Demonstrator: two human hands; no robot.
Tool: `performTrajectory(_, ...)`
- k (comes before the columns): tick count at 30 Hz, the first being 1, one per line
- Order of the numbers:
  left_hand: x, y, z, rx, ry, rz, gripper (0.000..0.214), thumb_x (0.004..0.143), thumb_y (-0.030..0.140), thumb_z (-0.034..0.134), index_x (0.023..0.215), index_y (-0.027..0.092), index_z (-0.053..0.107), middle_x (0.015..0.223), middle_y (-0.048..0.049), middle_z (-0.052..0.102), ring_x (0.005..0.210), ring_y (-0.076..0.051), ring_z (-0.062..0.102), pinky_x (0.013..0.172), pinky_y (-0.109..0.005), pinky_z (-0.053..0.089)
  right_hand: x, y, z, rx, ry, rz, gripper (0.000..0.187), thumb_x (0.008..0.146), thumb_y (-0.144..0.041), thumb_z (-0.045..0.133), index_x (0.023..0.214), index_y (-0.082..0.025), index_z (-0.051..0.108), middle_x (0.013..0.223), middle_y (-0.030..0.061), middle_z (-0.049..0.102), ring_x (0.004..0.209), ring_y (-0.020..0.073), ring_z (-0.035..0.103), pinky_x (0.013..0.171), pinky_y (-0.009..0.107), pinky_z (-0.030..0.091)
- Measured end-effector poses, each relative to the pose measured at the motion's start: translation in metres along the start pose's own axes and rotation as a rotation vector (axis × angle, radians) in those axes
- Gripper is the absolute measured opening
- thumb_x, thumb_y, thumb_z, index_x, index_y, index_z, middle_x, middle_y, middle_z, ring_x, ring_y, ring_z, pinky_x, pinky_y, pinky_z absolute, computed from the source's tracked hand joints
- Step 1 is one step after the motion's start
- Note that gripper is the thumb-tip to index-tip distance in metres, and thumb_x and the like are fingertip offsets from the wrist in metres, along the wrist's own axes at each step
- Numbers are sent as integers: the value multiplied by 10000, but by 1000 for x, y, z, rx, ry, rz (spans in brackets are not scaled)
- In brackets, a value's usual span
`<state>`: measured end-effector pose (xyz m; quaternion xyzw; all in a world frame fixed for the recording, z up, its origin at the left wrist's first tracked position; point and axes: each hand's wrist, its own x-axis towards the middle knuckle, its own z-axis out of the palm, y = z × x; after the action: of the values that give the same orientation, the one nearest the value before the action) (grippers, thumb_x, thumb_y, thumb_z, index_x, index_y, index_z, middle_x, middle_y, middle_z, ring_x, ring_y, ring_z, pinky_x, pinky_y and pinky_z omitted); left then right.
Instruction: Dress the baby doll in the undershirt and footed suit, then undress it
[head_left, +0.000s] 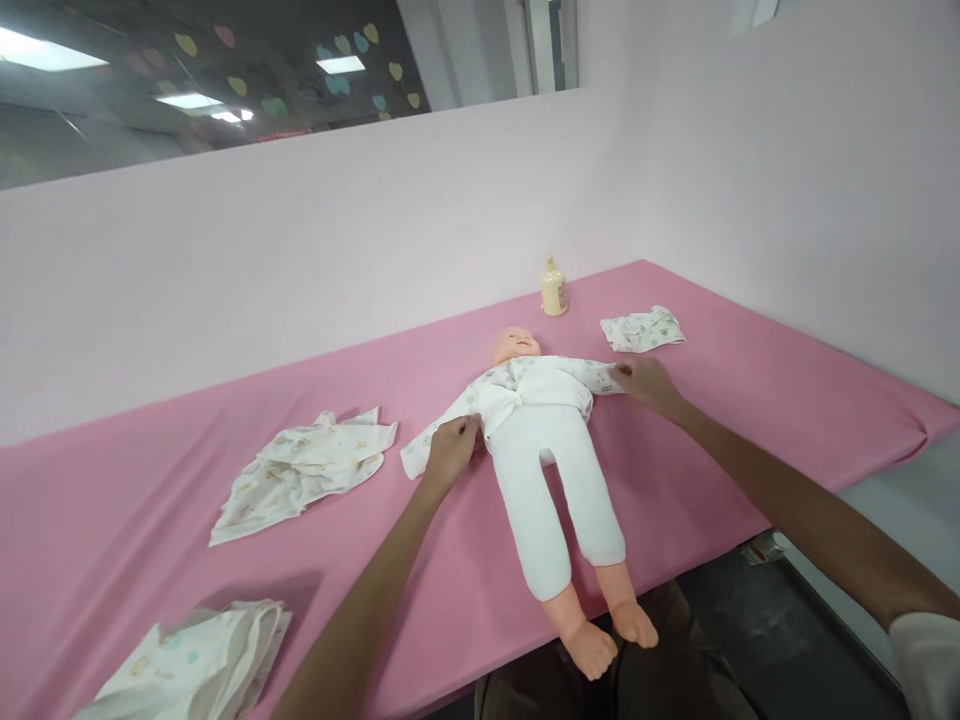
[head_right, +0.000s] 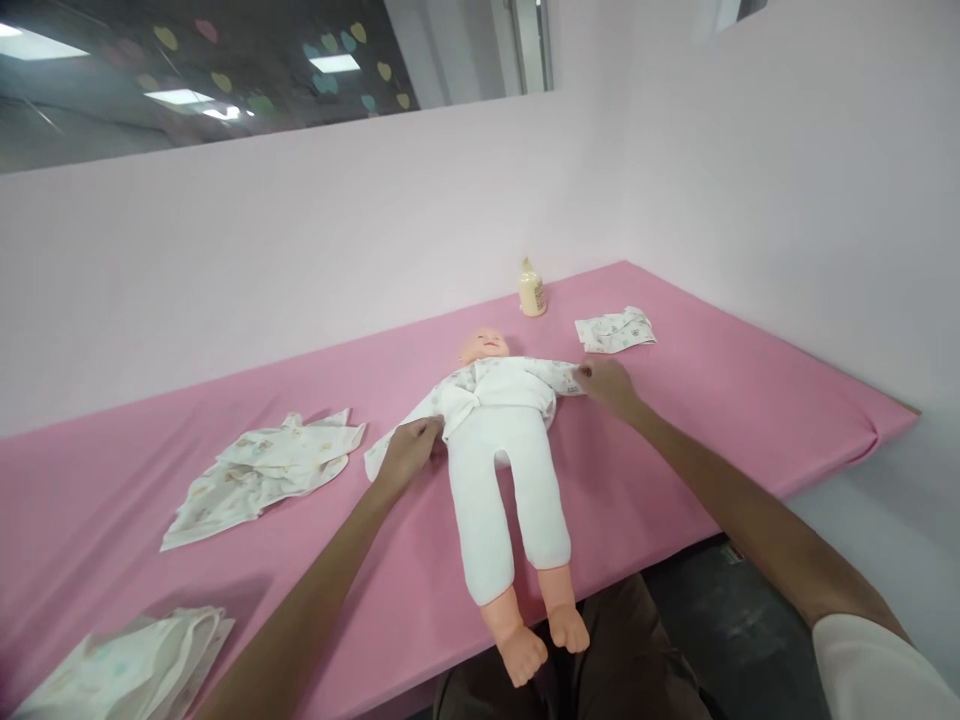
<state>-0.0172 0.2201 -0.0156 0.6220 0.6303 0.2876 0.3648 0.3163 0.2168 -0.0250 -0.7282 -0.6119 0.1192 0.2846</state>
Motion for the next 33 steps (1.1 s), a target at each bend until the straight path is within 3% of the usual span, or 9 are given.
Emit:
performTrajectory(3,3,-2,1,151,76,81,446,878,498,453,560,200,359,539,4,520,541,-151,505,613,-278,374,32,14,-17,-52,174,153,228,873,-379,498,910,-179,601,918,62,656,846,203,580,670,293,370)
performTrajectory(8,0,-4,6,368,176,172,462,909,458,373,538,201,271,486,0,429,522,-146,391,585,-285,275,73,19,2,-331,30,118,439,799,-327,646,1168,-101,573,1274,190,571,1133,303,537,856,349,389)
performTrajectory(13,-13,-1,0,327,268,181,452,909,430,395,551,197,246,500,14,357,520,-129,321,561,-282,233,82,0,9,-316,104,127,231,878,-124,440,1031,-87,608,1101,217,635,1014,289,585,829,373,388)
performTrajectory(17,-22,12,-10,208,343,237,407,918,431,426,598,199,330,546,26,402,544,-124,364,574,-271,287,81,-22,-34,23,299,102,110,882,-226,464,865,-162,552,847,110,619,771,227,562,653,324,384)
performTrajectory(20,-29,35,-12,56,298,359,286,905,476,507,937,200,575,822,-14,623,758,-153,559,693,-273,417,65,-53,-78,255,378,2,110,837,-249,510,742,-205,477,732,22,537,644,158,478,559,282,349)
performTrajectory(22,-35,58,-11,-39,246,457,510,869,495,590,1281,208,498,1146,-77,630,1018,-184,589,813,-290,464,45,-81,-103,464,389,-141,123,803,-217,534,700,-209,466,668,-11,472,586,128,420,511,263,310)
performTrajectory(25,-47,99,-11,-123,181,618,807,830,496,664,1494,250,276,1450,-134,455,1242,-222,510,887,-319,481,1,-126,-127,607,336,-351,111,776,-177,577,695,-203,505,638,-28,450,561,105,397,492,245,292)
performTrajectory(29,-67,147,-25,-63,222,833,768,817,464,693,1471,280,335,1404,-121,503,1190,-231,534,858,-323,487,-58,-169,-138,626,145,-594,80,821,-187,602,758,-200,554,633,-37,465,564,99,414,500,239,311)
performTrajectory(33,-80,165,-49,72,107,913,191,916,360,565,983,204,652,922,-40,662,839,-163,591,723,-266,468,-85,-186,-146,688,194,-732,85,857,-190,622,792,-206,568,678,-31,494,611,104,458,535,239,360)
